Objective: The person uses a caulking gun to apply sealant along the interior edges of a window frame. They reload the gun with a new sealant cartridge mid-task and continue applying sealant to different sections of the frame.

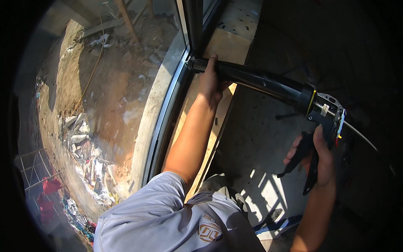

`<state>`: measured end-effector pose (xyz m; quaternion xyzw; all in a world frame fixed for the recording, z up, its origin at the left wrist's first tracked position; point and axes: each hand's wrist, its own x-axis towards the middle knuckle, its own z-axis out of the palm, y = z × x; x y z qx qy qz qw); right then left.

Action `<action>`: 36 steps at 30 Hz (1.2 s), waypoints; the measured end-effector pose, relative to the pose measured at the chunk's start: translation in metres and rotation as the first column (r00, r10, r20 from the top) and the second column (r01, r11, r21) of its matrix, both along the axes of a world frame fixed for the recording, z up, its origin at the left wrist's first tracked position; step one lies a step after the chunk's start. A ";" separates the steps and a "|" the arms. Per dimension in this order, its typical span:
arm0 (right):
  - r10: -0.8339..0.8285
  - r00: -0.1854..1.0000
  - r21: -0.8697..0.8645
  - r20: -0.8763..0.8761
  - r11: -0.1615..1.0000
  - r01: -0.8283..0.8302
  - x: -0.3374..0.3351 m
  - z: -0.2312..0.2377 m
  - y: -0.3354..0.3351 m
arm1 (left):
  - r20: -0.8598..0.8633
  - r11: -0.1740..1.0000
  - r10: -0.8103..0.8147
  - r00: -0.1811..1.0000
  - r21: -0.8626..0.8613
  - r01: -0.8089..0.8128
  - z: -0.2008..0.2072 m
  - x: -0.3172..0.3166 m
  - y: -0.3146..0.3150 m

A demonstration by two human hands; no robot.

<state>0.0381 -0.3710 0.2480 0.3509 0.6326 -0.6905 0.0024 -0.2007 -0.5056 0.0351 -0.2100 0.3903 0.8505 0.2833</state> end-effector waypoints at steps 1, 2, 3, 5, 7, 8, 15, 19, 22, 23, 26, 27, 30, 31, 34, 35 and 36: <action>0.008 1.000 -0.006 0.002 1.000 -0.008 0.002 0.000 0.000 | 0.003 1.000 -0.011 1.000 0.010 0.011 0.000 0.002 -0.003; 0.016 1.000 -0.014 0.005 1.000 -0.015 0.003 0.000 0.000 | 0.009 1.000 -0.022 1.000 0.019 0.022 -0.001 0.003 -0.005; 0.020 1.000 -0.006 0.006 1.000 -0.020 0.006 0.000 0.001 | 0.015 1.000 -0.015 1.000 0.014 0.015 0.000 0.006 -0.007; 0.050 0.999 0.006 -0.003 0.999 -0.050 0.011 0.000 0.002 | 0.036 1.000 -0.005 0.999 0.002 0.005 0.001 0.012 -0.009; 0.008 1.000 0.005 0.023 1.000 -0.008 0.014 0.001 0.004 | 0.056 1.000 0.022 0.998 -0.013 -0.021 0.003 0.017 -0.009; 0.011 1.000 0.001 0.023 1.000 -0.011 0.015 0.002 0.005 | 0.071 0.999 0.035 0.997 -0.022 -0.033 0.005 0.020 -0.009; 0.065 0.998 -0.025 0.028 0.998 -0.064 0.020 0.006 0.008 | 0.097 0.998 0.060 0.993 -0.038 -0.057 0.012 0.036 -0.021; 0.005 0.998 0.010 0.056 1.000 -0.006 0.027 0.009 0.000 | 0.089 0.995 0.095 0.992 -0.001 -0.095 0.012 0.048 -0.031; 0.028 0.998 0.058 0.056 0.998 -0.032 0.034 0.013 -0.010 | 0.100 0.991 0.129 0.987 0.031 -0.133 0.014 0.057 -0.037; 0.049 0.998 0.063 0.043 0.997 -0.052 0.037 0.014 -0.013 | 0.106 0.989 0.140 0.984 0.040 -0.145 0.014 0.060 -0.040; 0.112 0.990 0.090 0.081 0.989 -0.120 0.043 0.022 -0.024 | 0.099 0.991 0.127 0.987 0.034 -0.131 0.017 0.070 -0.050; 0.058 0.994 0.051 0.097 0.997 -0.063 0.047 0.025 -0.030 | 0.107 0.989 0.136 0.985 0.044 -0.141 0.019 0.074 -0.054; -0.012 0.992 0.045 0.122 0.999 0.006 0.060 0.033 -0.047 | 0.123 0.986 0.151 0.981 0.058 -0.159 0.023 0.085 -0.063; -0.019 0.989 0.044 0.145 0.999 0.013 0.063 0.035 -0.053 | 0.124 0.986 0.150 0.981 0.048 -0.157 0.024 0.089 -0.067; -0.008 0.987 0.032 0.163 0.999 0.003 0.072 0.037 -0.063 | 0.128 0.988 0.148 0.981 0.028 -0.153 0.027 0.101 -0.077; 0.003 0.986 0.025 0.164 1.000 -0.007 0.075 0.037 -0.066 | 0.137 0.989 0.144 0.980 0.022 -0.149 0.027 0.105 -0.080; 0.013 0.986 0.020 0.167 1.000 -0.017 0.077 0.037 -0.067 | 0.131 0.988 0.152 0.980 0.020 -0.156 0.028 0.108 -0.082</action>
